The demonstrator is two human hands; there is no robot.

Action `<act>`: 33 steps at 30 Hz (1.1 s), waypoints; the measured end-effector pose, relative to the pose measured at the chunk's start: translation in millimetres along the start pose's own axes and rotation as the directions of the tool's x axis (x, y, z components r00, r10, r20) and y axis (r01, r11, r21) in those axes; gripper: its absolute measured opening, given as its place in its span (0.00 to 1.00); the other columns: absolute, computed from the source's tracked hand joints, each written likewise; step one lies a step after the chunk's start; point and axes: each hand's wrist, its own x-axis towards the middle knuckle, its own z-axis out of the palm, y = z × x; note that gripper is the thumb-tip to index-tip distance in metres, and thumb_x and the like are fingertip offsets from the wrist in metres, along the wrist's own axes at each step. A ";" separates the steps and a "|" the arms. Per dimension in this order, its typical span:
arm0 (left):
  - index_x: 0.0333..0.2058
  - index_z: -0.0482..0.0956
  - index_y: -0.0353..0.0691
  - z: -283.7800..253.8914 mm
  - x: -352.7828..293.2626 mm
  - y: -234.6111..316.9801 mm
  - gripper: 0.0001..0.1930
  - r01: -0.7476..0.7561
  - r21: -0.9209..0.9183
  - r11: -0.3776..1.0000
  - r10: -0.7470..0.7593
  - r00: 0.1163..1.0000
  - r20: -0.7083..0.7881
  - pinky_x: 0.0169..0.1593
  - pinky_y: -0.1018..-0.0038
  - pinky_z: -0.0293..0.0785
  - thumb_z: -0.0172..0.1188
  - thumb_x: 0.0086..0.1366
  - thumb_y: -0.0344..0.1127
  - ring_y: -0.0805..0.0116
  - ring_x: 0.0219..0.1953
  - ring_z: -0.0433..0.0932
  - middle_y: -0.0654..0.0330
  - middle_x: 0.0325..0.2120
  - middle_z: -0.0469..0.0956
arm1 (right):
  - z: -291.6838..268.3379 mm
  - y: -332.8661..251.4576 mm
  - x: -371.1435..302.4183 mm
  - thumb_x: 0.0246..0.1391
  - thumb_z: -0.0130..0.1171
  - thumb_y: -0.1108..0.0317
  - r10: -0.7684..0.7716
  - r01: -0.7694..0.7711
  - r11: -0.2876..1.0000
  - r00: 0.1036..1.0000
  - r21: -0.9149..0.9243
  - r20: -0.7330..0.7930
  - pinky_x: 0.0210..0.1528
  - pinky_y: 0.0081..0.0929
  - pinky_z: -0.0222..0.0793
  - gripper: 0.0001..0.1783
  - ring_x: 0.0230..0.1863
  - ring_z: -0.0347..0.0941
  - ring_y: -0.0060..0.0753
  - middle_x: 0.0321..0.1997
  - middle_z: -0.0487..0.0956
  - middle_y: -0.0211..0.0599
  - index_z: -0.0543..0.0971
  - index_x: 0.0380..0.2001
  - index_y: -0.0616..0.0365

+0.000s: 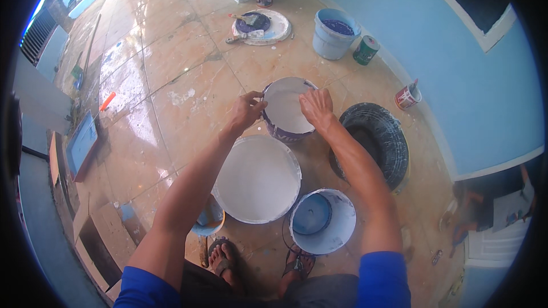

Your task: The person mixes white paint in a bucket using a plastic spoon, then transfers some into a larger bucket. They stir a dark liquid in a separate bucket with a stick and continue mixing the white paint. The person remains seated on the floor throughout the process.

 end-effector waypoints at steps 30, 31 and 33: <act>0.47 0.82 0.36 -2.8 -4.3 7.6 0.20 -0.011 0.014 1.000 0.011 1.000 0.009 0.36 0.65 0.77 0.66 0.57 0.38 0.59 0.28 0.83 0.48 0.27 0.84 | -27.9 -21.1 0.1 0.42 0.62 0.68 -0.004 -0.097 0.941 0.954 0.324 0.298 0.36 0.44 0.78 0.08 0.33 0.82 0.54 0.29 0.83 0.54 0.84 0.24 0.62; 0.47 0.82 0.36 -1.6 -3.7 7.1 0.20 -0.023 0.028 0.999 0.023 1.000 0.004 0.36 0.65 0.77 0.66 0.57 0.38 0.59 0.28 0.83 0.48 0.27 0.84 | -20.3 -23.3 -0.2 0.42 0.62 0.68 0.051 -0.140 0.919 0.969 0.370 0.240 0.36 0.45 0.77 0.08 0.33 0.82 0.55 0.29 0.83 0.54 0.83 0.24 0.62; 0.47 0.82 0.36 -0.8 -1.6 4.9 0.20 -0.023 0.025 0.999 0.023 1.000 0.004 0.37 0.65 0.77 0.66 0.57 0.39 0.59 0.29 0.83 0.48 0.27 0.84 | -8.5 -23.6 3.1 0.42 0.62 0.68 0.084 -0.147 0.944 0.973 0.294 0.217 0.36 0.44 0.77 0.08 0.33 0.82 0.55 0.29 0.83 0.53 0.84 0.23 0.62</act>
